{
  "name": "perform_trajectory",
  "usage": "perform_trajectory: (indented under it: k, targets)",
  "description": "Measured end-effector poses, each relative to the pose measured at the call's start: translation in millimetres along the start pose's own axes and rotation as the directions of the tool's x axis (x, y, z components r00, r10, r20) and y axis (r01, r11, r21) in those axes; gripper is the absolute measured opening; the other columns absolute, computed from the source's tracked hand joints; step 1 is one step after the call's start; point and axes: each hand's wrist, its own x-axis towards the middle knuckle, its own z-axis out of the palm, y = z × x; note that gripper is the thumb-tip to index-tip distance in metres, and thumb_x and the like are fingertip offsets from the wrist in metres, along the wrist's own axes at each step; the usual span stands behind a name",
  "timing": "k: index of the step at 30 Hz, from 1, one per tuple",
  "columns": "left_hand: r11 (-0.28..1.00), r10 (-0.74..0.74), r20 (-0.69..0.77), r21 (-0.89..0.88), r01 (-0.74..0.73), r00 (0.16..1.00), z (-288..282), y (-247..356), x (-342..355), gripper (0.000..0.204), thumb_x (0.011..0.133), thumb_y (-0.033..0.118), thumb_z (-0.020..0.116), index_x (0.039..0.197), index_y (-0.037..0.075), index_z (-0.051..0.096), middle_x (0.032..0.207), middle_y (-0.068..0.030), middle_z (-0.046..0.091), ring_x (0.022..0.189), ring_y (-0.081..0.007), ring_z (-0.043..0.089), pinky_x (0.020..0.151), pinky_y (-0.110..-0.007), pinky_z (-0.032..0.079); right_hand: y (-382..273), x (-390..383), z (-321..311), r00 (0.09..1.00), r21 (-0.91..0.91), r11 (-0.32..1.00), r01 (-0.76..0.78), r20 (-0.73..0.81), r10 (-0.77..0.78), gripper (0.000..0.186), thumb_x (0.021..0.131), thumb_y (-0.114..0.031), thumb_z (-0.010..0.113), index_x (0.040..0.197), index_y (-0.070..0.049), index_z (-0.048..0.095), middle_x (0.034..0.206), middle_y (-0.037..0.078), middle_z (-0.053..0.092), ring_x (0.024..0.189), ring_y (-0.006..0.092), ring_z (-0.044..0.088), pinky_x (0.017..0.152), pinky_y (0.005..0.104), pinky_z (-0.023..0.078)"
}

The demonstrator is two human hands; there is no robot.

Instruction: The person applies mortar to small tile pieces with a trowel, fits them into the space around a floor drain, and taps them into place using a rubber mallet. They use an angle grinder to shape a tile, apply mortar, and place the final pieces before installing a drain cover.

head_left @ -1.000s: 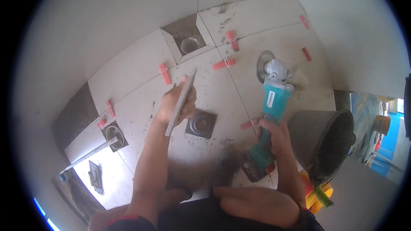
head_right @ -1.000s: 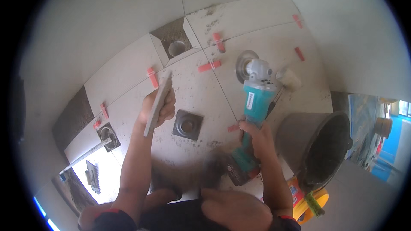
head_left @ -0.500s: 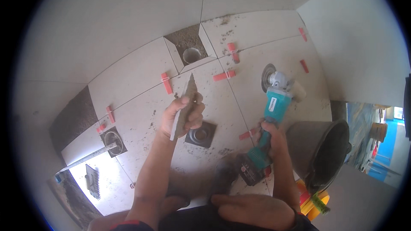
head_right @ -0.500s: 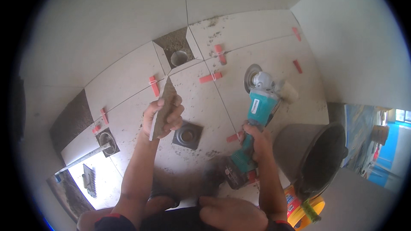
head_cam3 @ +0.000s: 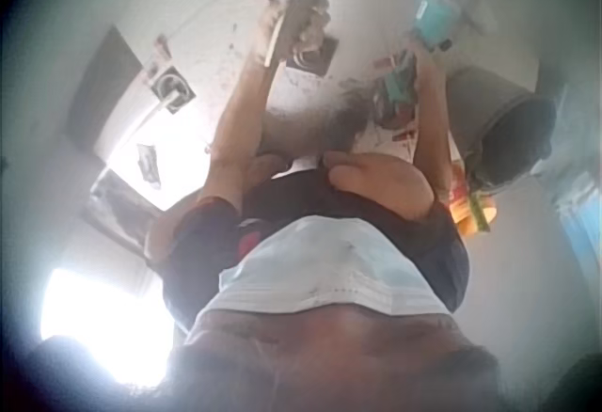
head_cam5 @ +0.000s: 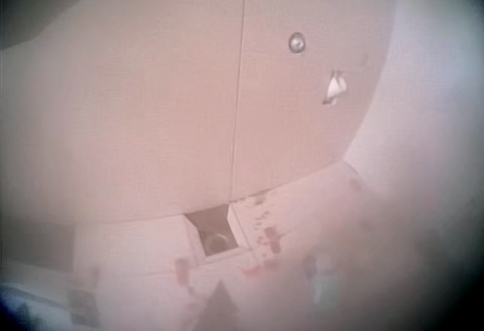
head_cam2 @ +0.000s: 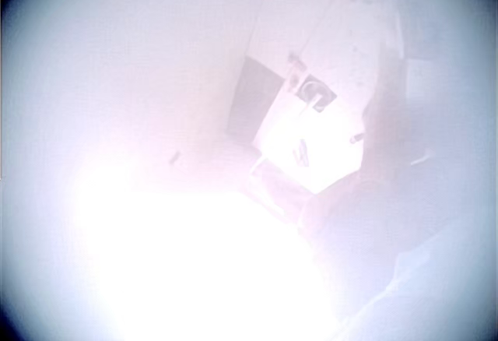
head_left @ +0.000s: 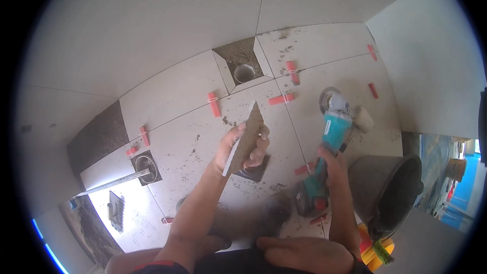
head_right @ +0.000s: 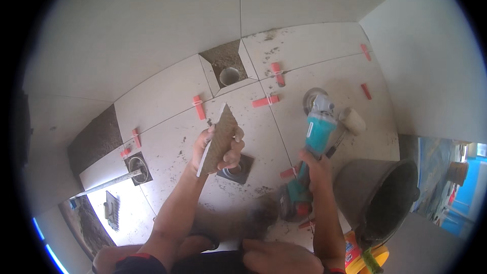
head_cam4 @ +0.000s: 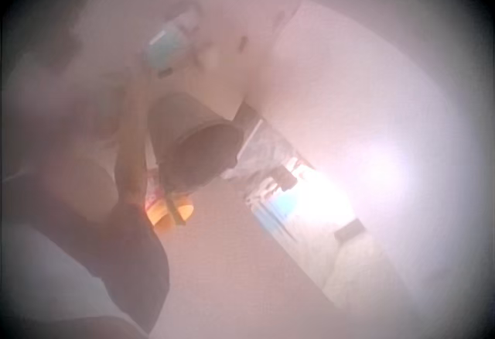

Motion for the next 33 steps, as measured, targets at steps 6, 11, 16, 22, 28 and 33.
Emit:
perform_trajectory:
  k: [6, 11, 16, 22, 28, 33]
  targets:
    - [0.998, 0.025, -0.202, 0.059, -0.013, 0.979, 10, 0, 4, 0.073, 0.090, 0.064, 0.043, 0.121, -0.001, 0.049, 0.065, -0.0116, 0.052, 0.044, -0.0202, 0.046, 0.045, -0.029, 0.041, 7, 20, 3, 0.990, -0.051, 0.991, 0.120, -0.064, -0.123, 0.037, 0.077, -0.024, 0.079, 0.102, -0.001, 0.065, 0.084, 0.004, 0.062, 0.072, 0.0149, 0.059, 0.062, 0.0323, 0.047]
    - [0.972, -0.056, -0.140, 0.220, 0.086, 0.989, 8, -1, 6, 0.082, 0.092, 0.063, 0.034, 0.136, -0.005, 0.040, 0.073, -0.0153, 0.057, 0.048, -0.0227, 0.052, 0.048, -0.031, 0.045, 6, 34, -4, 0.986, -0.042, 0.985, 0.167, -0.013, -0.168, 0.037, 0.077, -0.026, 0.079, 0.102, -0.002, 0.064, 0.084, 0.003, 0.061, 0.071, 0.0139, 0.057, 0.062, 0.0328, 0.046]
    - [0.962, -0.025, -0.243, 0.258, 0.089, 0.970, 10, -2, 6, 0.086, 0.093, 0.066, 0.032, 0.134, -0.009, 0.039, 0.073, -0.0160, 0.059, 0.049, -0.0235, 0.056, 0.049, -0.032, 0.047, -9, 37, 4, 0.996, -0.016, 0.997, 0.073, 0.058, -0.072, 0.035, 0.077, -0.027, 0.080, 0.098, -0.004, 0.063, 0.080, 0.003, 0.059, 0.064, 0.0138, 0.057, 0.056, 0.0306, 0.046]
    - [0.938, 0.078, -0.268, 0.346, 0.020, 0.960, 15, -8, 7, 0.086, 0.095, 0.068, 0.028, 0.131, -0.010, 0.041, 0.073, -0.0148, 0.059, 0.047, -0.0219, 0.056, 0.044, -0.030, 0.046, -9, 47, -2, 0.992, -0.003, 0.995, 0.097, 0.085, -0.097, 0.036, 0.077, -0.027, 0.081, 0.099, -0.004, 0.063, 0.079, 0.003, 0.060, 0.062, 0.0147, 0.057, 0.055, 0.0305, 0.046]
    - [0.920, 0.047, -0.320, 0.383, 0.084, 0.946, 15, -16, 10, 0.078, 0.098, 0.065, 0.026, 0.126, -0.005, 0.043, 0.076, -0.0146, 0.060, 0.052, -0.0206, 0.057, 0.053, -0.032, 0.048, -17, 61, 6, 0.993, -0.012, 0.996, 0.093, 0.067, -0.092, 0.035, 0.079, -0.025, 0.079, 0.101, -0.004, 0.063, 0.081, 0.003, 0.059, 0.068, 0.0145, 0.058, 0.060, 0.0308, 0.046]
    - [0.947, 0.076, -0.342, 0.320, 0.040, 0.937, 16, -27, 11, 0.073, 0.098, 0.064, 0.029, 0.120, -0.003, 0.047, 0.071, -0.0119, 0.058, 0.056, -0.0203, 0.058, 0.056, -0.032, 0.049, -17, 80, 18, 0.991, 0.028, 0.996, 0.090, 0.097, -0.092, 0.034, 0.083, -0.030, 0.078, 0.101, -0.007, 0.061, 0.078, 0.003, 0.059, 0.065, 0.0163, 0.059, 0.057, 0.0325, 0.047]
